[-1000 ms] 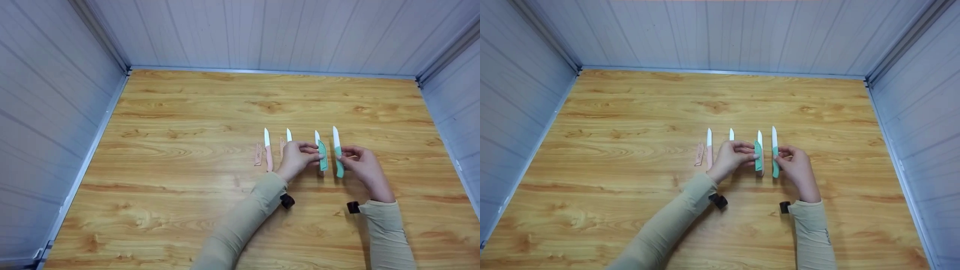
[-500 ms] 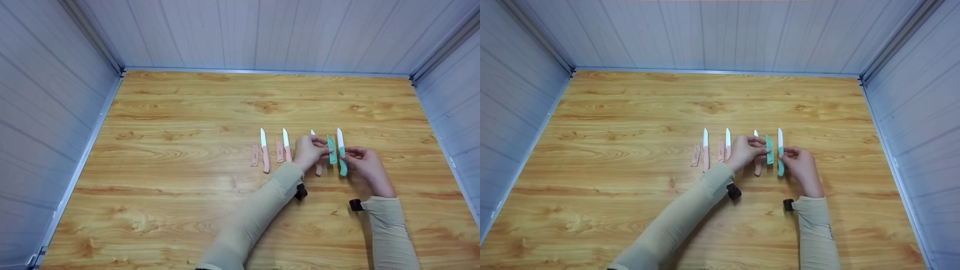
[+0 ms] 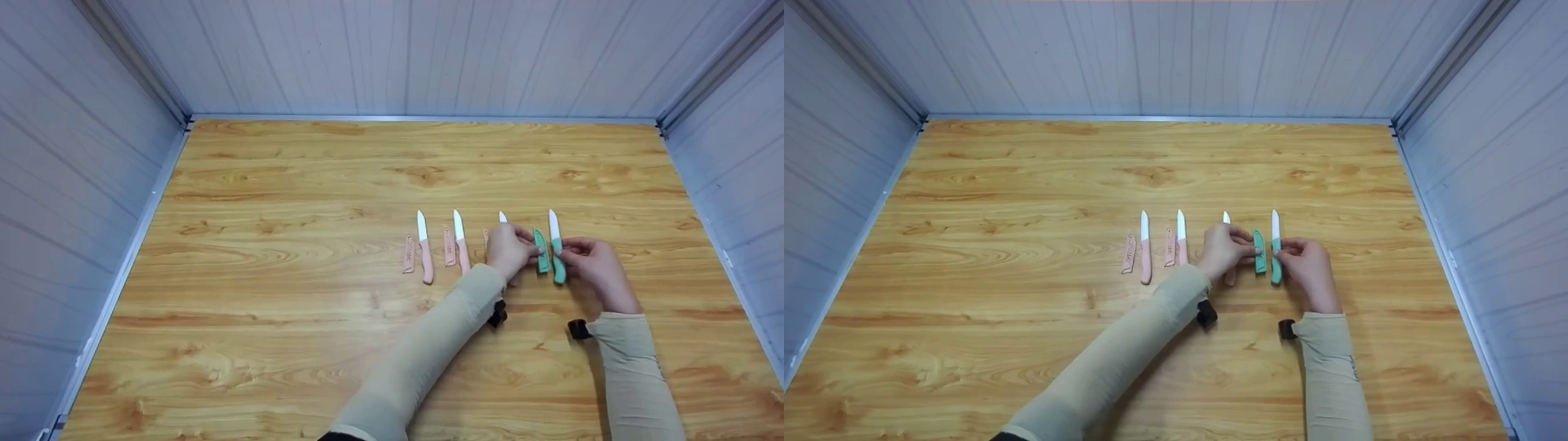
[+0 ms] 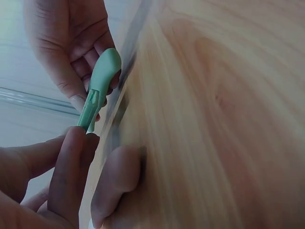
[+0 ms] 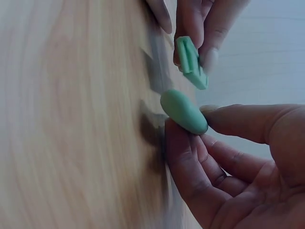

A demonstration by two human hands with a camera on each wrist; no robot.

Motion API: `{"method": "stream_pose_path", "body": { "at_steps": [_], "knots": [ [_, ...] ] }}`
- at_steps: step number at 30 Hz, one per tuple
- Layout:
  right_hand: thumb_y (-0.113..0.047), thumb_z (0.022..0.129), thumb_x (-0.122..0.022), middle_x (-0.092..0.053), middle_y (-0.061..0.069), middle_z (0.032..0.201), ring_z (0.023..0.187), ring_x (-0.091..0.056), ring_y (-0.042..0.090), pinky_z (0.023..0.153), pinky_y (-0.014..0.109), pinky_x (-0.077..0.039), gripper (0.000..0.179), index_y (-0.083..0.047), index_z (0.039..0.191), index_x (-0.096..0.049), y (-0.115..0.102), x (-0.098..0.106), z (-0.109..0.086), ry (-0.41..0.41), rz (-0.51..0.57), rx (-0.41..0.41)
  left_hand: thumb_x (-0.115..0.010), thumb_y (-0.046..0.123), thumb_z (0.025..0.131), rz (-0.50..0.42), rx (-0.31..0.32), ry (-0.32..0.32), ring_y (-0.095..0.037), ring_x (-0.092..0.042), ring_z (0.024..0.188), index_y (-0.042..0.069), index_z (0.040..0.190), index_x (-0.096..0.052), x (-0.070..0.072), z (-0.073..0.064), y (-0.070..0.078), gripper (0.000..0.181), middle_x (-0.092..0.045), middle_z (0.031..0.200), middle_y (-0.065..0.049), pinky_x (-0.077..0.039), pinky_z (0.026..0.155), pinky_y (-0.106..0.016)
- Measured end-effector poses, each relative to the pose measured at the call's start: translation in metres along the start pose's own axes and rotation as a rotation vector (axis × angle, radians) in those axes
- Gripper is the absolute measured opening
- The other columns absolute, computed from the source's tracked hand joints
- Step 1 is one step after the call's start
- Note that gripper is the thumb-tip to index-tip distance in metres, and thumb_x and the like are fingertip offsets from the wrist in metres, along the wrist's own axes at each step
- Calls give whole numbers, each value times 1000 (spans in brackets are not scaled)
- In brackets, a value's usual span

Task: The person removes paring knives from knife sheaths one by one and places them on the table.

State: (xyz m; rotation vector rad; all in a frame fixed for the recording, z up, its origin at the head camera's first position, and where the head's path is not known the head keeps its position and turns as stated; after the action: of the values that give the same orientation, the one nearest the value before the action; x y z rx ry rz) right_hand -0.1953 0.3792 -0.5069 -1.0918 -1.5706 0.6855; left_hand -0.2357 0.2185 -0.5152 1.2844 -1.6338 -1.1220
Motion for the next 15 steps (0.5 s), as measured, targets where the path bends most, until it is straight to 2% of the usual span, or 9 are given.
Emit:
{"method": "stream_pose_path", "body": {
  "at_steps": [6, 10, 15],
  "knots": [
    [-9, 94, -58, -64, 6, 91, 77, -61, 5, 68, 20, -53, 41, 17, 125, -51, 2, -1, 2, 4, -21, -27, -78, -7, 73, 91, -23, 18, -11, -63, 56, 1, 83, -67, 0, 4, -1, 17, -61, 64, 1, -51, 50, -17],
    [-10, 94, -59, -65, 11, 94, 76, -61, 5, 67, 20, -53, 40, 16, 124, -53, 1, -2, 3, 15, -45, -28, -79, -3, 74, 173, -53, 27, -7, -59, 52, 2, 81, -68, 0, 7, 1, 14, -60, 64, 2, -50, 49, -17],
    [-12, 94, -60, -66, 14, 96, 74, -61, 6, 64, 20, -53, 39, 15, 122, -55, -1, 0, 2, 41, -86, -24, -80, 3, 75, 277, -60, 26, -5, -58, 55, 6, 78, -70, -2, 9, 5, 11, -60, 66, 5, -49, 51, -16]
  ]
}}
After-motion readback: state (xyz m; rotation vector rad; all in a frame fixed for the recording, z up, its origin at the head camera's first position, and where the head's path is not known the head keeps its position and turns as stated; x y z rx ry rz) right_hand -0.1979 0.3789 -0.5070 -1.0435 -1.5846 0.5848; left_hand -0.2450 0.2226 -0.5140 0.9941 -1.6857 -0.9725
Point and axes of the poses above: each hand's wrist, its own z-axis towards the middle knuckle, its own x-axis out of the back of the hand, y = z × x, the point moved 6 cm from there along z, towards the middle knuckle
